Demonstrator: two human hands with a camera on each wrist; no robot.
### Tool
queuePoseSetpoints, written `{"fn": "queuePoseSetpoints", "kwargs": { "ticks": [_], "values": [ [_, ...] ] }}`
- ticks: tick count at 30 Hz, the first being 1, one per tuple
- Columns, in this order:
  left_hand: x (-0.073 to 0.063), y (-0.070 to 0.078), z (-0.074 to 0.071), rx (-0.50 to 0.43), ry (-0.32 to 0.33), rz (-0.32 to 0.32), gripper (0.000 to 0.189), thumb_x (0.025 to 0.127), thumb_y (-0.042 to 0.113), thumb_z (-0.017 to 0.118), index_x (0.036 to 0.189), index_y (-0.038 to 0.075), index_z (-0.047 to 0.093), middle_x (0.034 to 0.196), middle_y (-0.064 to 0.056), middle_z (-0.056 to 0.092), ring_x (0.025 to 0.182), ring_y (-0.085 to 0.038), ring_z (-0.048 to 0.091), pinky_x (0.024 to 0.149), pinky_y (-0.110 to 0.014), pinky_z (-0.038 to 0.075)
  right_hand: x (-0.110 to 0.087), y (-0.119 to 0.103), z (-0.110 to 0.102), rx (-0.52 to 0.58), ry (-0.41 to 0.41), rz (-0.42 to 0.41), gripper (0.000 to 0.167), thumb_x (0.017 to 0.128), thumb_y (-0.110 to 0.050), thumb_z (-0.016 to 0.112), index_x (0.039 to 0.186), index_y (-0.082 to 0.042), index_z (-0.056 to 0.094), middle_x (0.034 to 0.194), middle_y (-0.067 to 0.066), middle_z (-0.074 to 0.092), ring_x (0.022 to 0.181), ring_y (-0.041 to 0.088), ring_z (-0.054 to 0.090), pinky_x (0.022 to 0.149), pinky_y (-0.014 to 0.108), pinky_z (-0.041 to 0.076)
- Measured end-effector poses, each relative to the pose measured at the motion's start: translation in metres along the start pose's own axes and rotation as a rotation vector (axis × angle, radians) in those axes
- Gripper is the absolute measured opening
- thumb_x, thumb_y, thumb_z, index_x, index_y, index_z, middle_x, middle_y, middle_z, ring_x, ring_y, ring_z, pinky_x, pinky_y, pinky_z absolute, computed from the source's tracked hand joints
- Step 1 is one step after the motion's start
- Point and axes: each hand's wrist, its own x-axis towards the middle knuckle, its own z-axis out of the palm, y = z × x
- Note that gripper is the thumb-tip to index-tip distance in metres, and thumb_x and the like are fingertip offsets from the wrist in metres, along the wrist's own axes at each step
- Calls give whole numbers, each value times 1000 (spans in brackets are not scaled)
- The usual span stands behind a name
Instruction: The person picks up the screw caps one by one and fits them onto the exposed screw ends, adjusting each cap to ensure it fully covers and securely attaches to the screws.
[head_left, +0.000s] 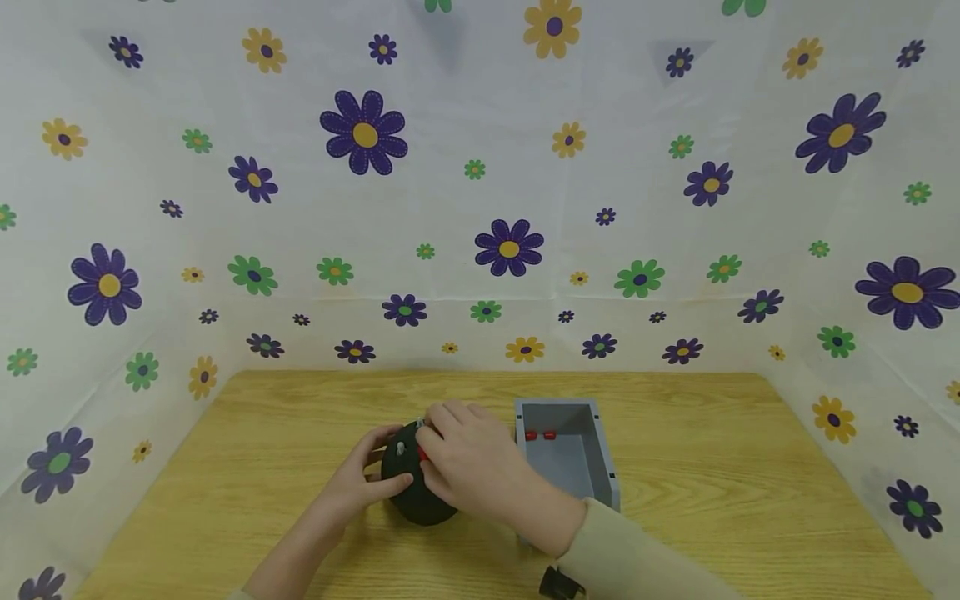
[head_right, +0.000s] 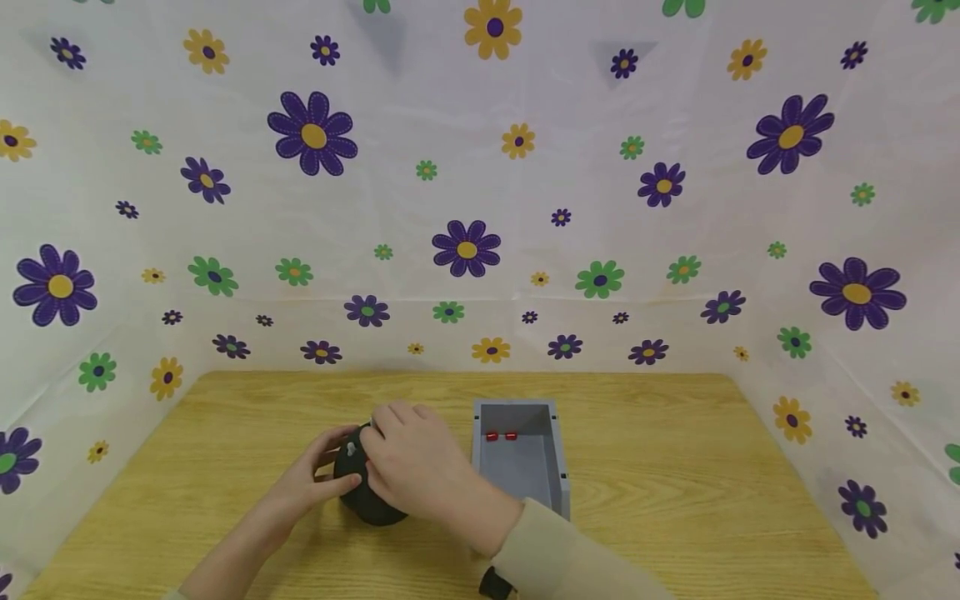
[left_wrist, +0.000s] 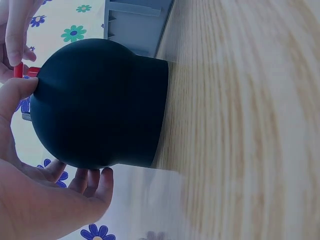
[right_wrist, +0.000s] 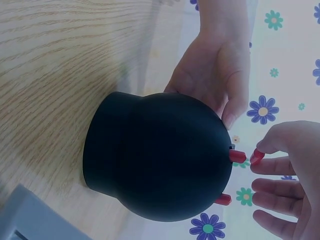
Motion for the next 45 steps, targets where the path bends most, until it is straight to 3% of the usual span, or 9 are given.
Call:
{"fn": "queuePoseSetpoints", "kwargs": {
  "ticks": [9, 20, 31, 45],
  "values": [
    [-1, 0, -1, -14, 1, -15, 78, 94, 17, 79, 161, 10, 39, 164, -22, 38, 145, -41, 44, 113, -50, 49, 3, -1, 2, 1, 9, -10, 21, 98, -39, 71, 108, -21, 74, 114, -3, 68, 102, 14, 64, 86, 26, 58],
    [-1, 0, -3, -47, -27, -16, 78, 95, 18, 79, 161, 11, 38, 162, -22, 41, 146, -40, 43, 116, -53, 48, 6, -2, 4, 21, -4, 1, 22, 99, -40, 72, 109, -20, 74, 114, -3, 69, 101, 13, 65, 86, 25, 57],
    [-1, -4, -8, -83, -73, -39, 81, 98, 21, 77, 165, 12, 32, 167, -24, 32, 150, -44, 38, 115, -53, 50, 10, -2, 9, 104, -20, 18, 21, 99, -38, 72, 109, -20, 75, 111, -3, 70, 99, 12, 65, 87, 25, 58],
    [-3, -6, -17, -103, -84, -3, 69, 103, 22, 65, 164, 8, 36, 170, -22, 33, 152, -44, 32, 114, -51, 45, 11, 0, 14, 183, -4, 24, 16, 98, -33, 73, 105, -19, 74, 108, -3, 70, 95, 11, 64, 84, 25, 57]
  ]
}}
